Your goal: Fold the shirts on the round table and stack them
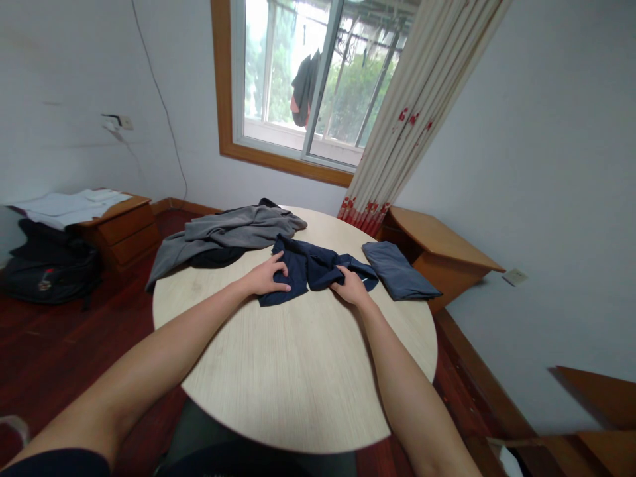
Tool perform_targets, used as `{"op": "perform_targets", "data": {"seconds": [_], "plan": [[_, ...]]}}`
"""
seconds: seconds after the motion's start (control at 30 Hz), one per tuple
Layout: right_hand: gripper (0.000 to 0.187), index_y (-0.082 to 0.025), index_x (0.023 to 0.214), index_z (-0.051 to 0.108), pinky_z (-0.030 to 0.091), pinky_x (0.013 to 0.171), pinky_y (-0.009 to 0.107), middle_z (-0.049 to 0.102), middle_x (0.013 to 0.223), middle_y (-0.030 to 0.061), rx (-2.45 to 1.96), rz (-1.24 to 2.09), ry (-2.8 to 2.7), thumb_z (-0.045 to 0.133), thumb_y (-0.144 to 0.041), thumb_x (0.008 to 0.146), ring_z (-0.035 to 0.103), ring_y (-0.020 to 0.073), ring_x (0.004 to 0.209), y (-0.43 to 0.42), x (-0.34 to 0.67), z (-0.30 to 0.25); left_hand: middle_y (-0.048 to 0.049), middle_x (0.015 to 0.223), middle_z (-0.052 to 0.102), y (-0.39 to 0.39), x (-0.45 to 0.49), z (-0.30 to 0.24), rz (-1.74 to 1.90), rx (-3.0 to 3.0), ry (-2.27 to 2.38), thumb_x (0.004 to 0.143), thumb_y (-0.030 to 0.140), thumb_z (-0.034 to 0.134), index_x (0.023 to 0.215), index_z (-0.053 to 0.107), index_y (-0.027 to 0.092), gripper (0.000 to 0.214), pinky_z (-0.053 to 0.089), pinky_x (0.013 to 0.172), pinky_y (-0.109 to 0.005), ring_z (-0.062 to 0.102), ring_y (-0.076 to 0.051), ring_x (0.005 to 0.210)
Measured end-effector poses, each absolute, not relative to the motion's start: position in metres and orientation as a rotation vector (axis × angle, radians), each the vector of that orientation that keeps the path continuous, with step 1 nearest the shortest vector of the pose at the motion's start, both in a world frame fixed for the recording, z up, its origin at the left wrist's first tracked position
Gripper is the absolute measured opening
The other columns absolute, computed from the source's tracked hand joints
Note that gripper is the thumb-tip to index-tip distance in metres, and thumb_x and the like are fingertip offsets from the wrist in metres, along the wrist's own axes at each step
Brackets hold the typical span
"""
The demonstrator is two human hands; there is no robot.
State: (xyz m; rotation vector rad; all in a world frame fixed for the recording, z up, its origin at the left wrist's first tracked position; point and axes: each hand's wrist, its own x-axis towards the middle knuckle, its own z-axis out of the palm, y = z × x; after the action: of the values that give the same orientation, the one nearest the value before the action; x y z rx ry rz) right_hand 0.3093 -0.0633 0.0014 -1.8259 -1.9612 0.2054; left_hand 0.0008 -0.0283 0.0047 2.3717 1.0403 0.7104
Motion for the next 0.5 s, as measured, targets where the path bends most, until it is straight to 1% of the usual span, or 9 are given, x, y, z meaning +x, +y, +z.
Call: {"op": "perform_targets", "data": {"seconds": [0.13,0.33,0.5], "plan": [[0.059,-0.016,0.138,0.055,0.046,0.100,0.041,0.067,0.127,0.0149,-1.830,0.210,-1.964,0.068,-0.031,0.082,0.060,0.0307,0.120,-0.0627,0.3099,0.0010,-0.0117,0.162,0.031,-0.0295,0.0009,0.0061,0.700,2.370,1.027,0.072,0.048,0.078,0.081,0.065,0.021,0.031,0.037,0.114,-0.046,0.031,-0.035,0.148],[0.057,-0.019,0.136,0.058,0.046,0.101,0.041,0.068,0.127,0.0134,-1.806,0.206,-1.966,0.069,-0.029,0.081,0.060,0.0304,0.120,-0.0622,0.3111,0.0003,-0.0096,0.163,0.030,-0.0292,0.0009,0.0066,0.690,2.356,1.020,0.073,0.046,0.079,0.069,0.062,0.020,0.031,0.037,0.115,-0.044,0.030,-0.034,0.149],[0.057,-0.017,0.136,0.058,0.047,0.101,0.041,0.069,0.124,0.0137,-1.794,0.204,-1.957,0.069,-0.030,0.081,0.061,0.0297,0.118,-0.0627,0.3111,-0.0003,-0.0098,0.164,0.028,-0.0303,0.0010,0.0086,0.674,2.349,1.029,0.073,0.043,0.078,0.066,0.060,0.020,0.030,0.035,0.115,-0.042,0.032,-0.034,0.148]]}}
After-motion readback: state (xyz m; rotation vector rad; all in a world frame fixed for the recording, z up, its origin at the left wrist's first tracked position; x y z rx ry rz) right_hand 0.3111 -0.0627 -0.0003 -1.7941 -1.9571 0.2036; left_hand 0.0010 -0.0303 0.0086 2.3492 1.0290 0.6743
